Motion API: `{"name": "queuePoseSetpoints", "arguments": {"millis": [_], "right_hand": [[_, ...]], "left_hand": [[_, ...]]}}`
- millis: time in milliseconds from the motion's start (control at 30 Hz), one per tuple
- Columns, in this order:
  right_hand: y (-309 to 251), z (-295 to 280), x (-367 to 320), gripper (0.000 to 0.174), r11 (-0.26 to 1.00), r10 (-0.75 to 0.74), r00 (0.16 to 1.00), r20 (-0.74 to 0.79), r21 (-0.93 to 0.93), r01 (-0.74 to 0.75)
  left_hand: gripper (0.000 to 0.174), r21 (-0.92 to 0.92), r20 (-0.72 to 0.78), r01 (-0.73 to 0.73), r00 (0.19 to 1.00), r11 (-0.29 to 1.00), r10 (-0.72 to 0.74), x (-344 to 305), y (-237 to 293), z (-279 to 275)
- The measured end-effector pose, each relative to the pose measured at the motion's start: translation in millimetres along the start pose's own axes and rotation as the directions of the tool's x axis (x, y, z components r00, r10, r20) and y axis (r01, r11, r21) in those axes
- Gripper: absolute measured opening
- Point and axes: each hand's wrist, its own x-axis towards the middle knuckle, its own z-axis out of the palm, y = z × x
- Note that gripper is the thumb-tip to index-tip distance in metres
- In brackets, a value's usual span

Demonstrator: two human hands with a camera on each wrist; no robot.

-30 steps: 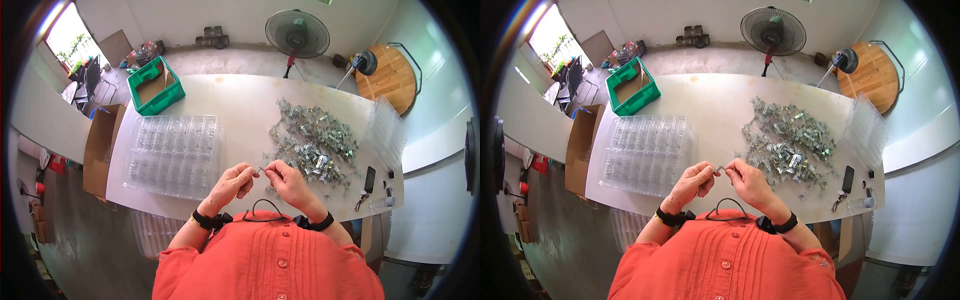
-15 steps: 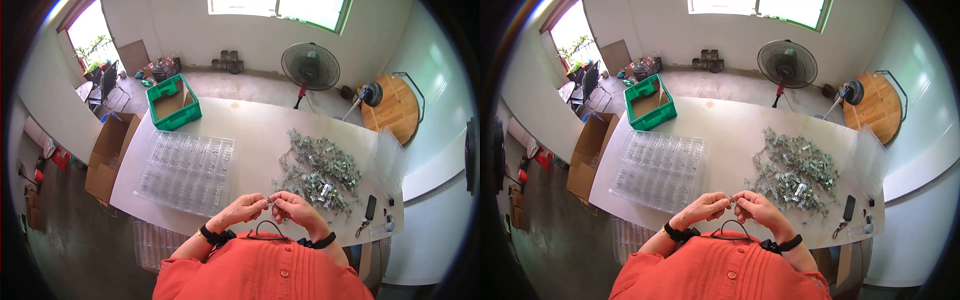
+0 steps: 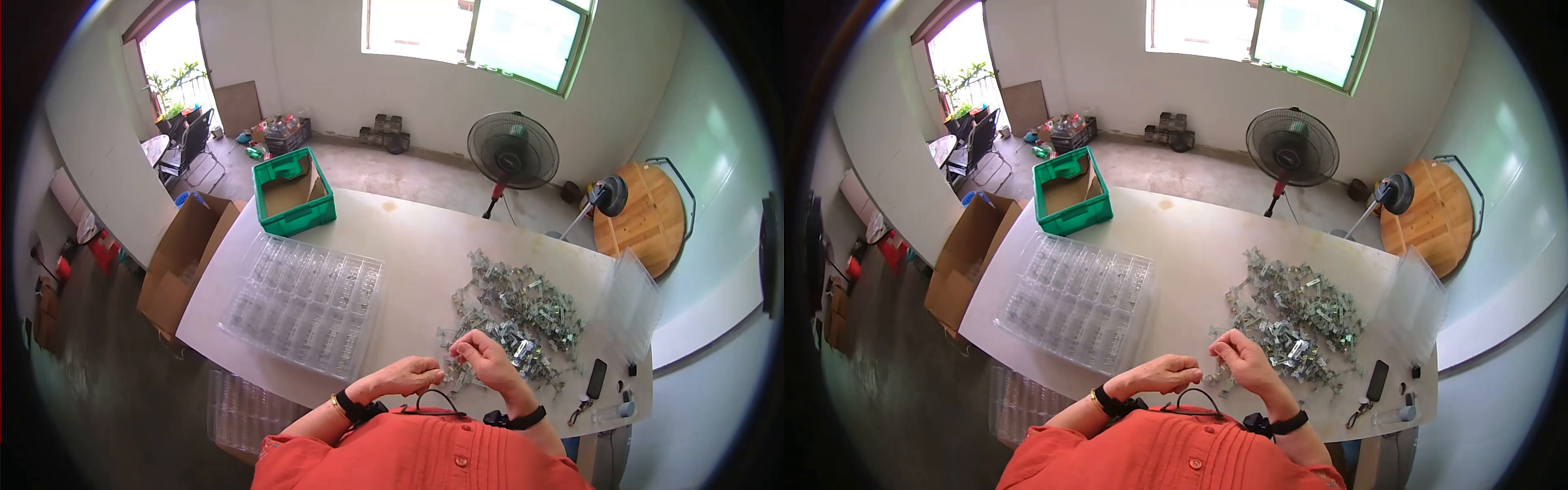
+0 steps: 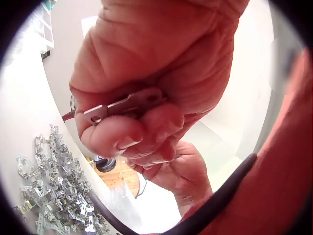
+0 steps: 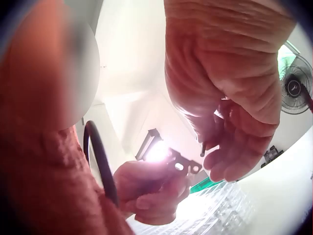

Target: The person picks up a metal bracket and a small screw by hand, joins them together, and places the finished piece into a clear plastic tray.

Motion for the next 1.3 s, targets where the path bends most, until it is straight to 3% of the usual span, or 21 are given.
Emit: {"name": "queuePoseSetpoints", "arguments": {"millis": [67, 133, 167, 233, 300, 467, 700, 767, 800, 833, 867, 900, 967, 1033, 1233, 1300], "right_hand": [[-5, -5, -3, 0.011, 0.998, -0.062, 0.998, -0.011, 0.013, 0.062], [-16, -8, -11, 0.007, 0.963, -0.169, 0.98, 0.105, -0.193, 0.187], [-21, -10, -16, 0.005, 0.924, -0.209, 0.963, 0.17, -0.287, 0.251], [-25, -8, -19, 0.005, 0.91, -0.246, 0.951, 0.189, -0.291, 0.294], [-21, -9, -19, 0.007, 0.805, -0.374, 0.907, 0.194, -0.418, 0.421], [-24, -22, -23, 0.007, 0.716, -0.442, 0.876, 0.191, -0.513, 0.473], [-13, -40, -30, 0.007, 0.831, -0.437, 0.897, 0.061, -0.355, 0.428], [-3, -44, -30, 0.005, 0.941, -0.333, 0.942, -0.028, -0.08, 0.33], [0, -45, -32, 0.004, 0.958, -0.281, 0.958, -0.047, 0.049, 0.283], [1, -46, -32, 0.004, 0.958, -0.278, 0.959, -0.051, 0.051, 0.281], [2, -48, -32, 0.006, 0.961, -0.229, 0.971, -0.069, 0.142, 0.237], [2, -49, -31, 0.008, 0.953, -0.178, 0.981, -0.083, 0.233, 0.193], [3, -52, -30, 0.012, 0.952, -0.158, 0.984, -0.087, 0.252, 0.175], [9, -52, -27, 0.015, 0.918, -0.068, 0.996, -0.054, 0.388, 0.084], [14, -44, -22, 0.017, 0.887, 0.004, 1.0, 0.015, 0.462, -0.01], [11, -41, -22, 0.017, 0.905, 0.029, 1.0, 0.012, 0.423, -0.031]], "left_hand": [[0.04, -0.025, -0.034, 0.021, 0.999, 0.999, -0.022, 4, 0, 1], [0.041, -0.214, -0.086, 0.017, 0.996, 0.977, -0.036, 6, 0, 2], [0.041, -0.218, -0.084, 0.019, 0.996, 0.976, -0.038, 9, 0, 3], [0.042, -0.29, -0.054, -0.015, 0.999, 0.957, -0.001, 13, 1, 5], [0.042, -0.285, -0.04, -0.005, 0.999, 0.958, -0.006, 19, 0, 8], [0.043, -0.463, 0.044, 0.0, 0.999, 0.886, 0.023, 28, 13, 14], [0.052, -0.61, 0.057, 0.08, 0.997, 0.789, -0.056, 29, 46, 12], [0.045, -0.632, 0.113, 0.065, 0.994, 0.772, 0.009, 37, 30, 8], [0.041, -0.586, -0.081, -0.08, 0.996, 0.807, 0.04, 40, 25, 12], [0.039, -0.509, -0.269, -0.214, 0.96, 0.833, 0.082, 42, 22, 14], [0.04, -0.425, -0.258, -0.275, 0.95, 0.862, 0.175, 40, 23, 12], [0.04, -0.426, -0.254, -0.271, 0.951, 0.863, 0.173, 40, 26, 15], [0.048, -0.471, -0.253, -0.47, 0.882, 0.746, 0.397, 40, 29, 24], [0.05, -0.426, -0.228, -0.484, 0.875, 0.764, 0.427, 44, 23, 27], [0.035, -0.36, -0.168, -0.458, 0.889, 0.813, 0.426, 48, 20, 30], [0.032, -0.282, -0.297, -0.494, 0.86, 0.822, 0.415, 47, 23, 30]]}}
